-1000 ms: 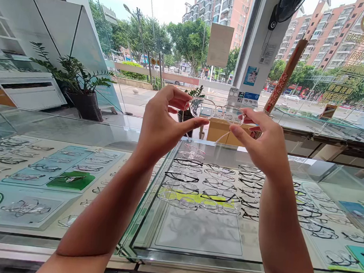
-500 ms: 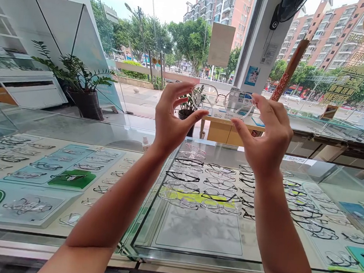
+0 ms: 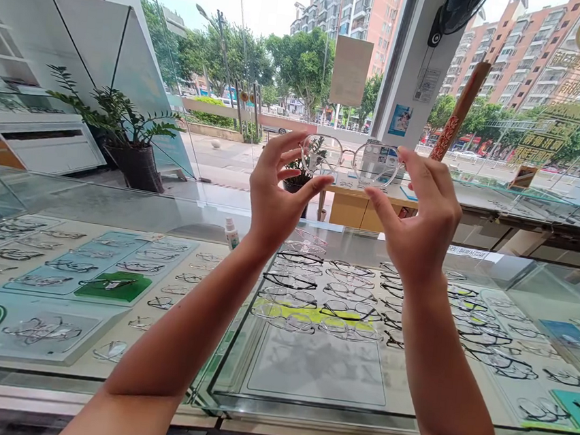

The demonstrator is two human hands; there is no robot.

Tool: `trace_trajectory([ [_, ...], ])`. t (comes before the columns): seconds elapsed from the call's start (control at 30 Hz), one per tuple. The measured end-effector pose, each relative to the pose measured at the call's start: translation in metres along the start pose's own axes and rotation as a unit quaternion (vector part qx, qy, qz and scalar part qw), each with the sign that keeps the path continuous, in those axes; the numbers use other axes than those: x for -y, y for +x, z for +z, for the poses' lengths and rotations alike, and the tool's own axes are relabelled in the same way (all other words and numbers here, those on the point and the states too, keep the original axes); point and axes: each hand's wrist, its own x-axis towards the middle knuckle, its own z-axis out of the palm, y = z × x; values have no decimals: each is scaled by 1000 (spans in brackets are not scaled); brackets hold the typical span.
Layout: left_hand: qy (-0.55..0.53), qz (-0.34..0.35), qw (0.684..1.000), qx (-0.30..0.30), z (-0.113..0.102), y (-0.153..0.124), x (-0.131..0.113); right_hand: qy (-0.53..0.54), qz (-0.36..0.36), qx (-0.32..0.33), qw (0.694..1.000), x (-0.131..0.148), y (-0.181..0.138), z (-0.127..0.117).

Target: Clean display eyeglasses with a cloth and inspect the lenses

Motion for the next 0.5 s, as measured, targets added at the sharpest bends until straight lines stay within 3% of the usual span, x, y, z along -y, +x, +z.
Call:
trace_trajectory([
  [0.23,81,24,996,-39,-6,0,-31,59,37,30,997,-7,-1,6],
  [0.5,105,24,993,-43,-6,-1,-37,96,57,49,993,-13,0,9],
])
